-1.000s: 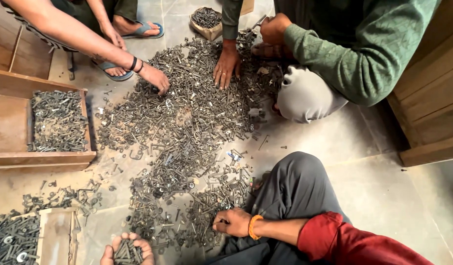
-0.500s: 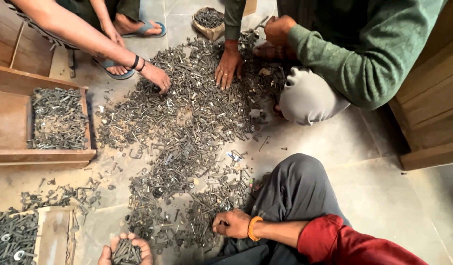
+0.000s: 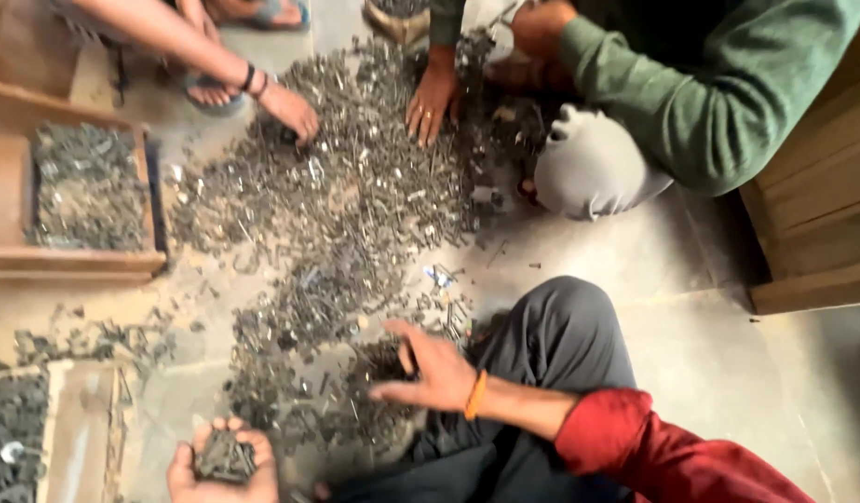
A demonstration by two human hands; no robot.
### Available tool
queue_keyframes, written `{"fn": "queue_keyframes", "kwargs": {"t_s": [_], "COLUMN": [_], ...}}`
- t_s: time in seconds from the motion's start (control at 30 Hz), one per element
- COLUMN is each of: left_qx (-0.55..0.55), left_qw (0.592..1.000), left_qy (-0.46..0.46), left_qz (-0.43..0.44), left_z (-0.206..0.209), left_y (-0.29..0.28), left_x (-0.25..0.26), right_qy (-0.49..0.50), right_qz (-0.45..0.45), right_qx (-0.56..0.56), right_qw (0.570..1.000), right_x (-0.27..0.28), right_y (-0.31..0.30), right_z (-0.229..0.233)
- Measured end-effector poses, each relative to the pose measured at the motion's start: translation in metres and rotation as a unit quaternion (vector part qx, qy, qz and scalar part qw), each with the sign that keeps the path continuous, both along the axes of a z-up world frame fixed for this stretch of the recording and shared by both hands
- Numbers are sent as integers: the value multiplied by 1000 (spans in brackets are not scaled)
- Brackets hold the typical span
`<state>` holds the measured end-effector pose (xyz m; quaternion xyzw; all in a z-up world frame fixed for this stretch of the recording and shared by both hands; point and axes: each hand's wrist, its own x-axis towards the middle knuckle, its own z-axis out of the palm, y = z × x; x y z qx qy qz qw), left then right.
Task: Sorting various types of screws, bolts, and other hardware from a large pile on the floor into categories.
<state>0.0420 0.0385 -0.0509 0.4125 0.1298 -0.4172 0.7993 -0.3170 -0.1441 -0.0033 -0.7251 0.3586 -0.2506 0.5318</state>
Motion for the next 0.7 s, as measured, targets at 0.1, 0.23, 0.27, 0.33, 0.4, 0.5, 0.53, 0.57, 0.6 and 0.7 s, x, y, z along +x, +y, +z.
{"fn": "queue_keyframes", "kwargs": {"t_s": [0.1, 0.23, 0.27, 0.33, 0.4, 0.5, 0.53, 0.57, 0.6, 0.7], "left_qx": [19, 8, 8, 12, 31, 16, -3, -9, -7, -15], "left_qw": [1000, 1000, 1000, 1000, 999, 1000, 1000, 1000, 1000, 999], "left_qy": [-11, 2, 2, 11, 11, 8, 7, 7, 13, 16], "left_qz": [15, -2, -4, -8, 15, 23, 7, 5, -6, -24], "left_z": [7, -19, -16, -8, 12, 0, -10, -23, -37, -51], "left_y": [-16, -12, -16, -14, -12, -10, -12, -8, -5, 7], "left_x": [-2, 18, 17, 15, -3, 4, 12, 24, 36, 43], "right_qy": [-41, -24, -24, -3, 22, 75, 104, 106, 137, 208], "right_qz": [-28, 2, 0, 92, 168, 293, 341, 338, 360, 399], "right_qx": [-33, 3, 4, -10, -44, -116, -138, -143, -136, -112], "right_qw": [998, 1000, 1000, 996, 985, 946, 924, 924, 913, 886], "right_x": [8, 14, 13, 11, 10, 15, 17, 20, 23, 22], "right_y": [-27, -32, -30, -19, 6, 28, 31, 33, 34, 40], "right_z": [27, 23, 10, -16, -49, -78, -84, -93, -102, -116]}}
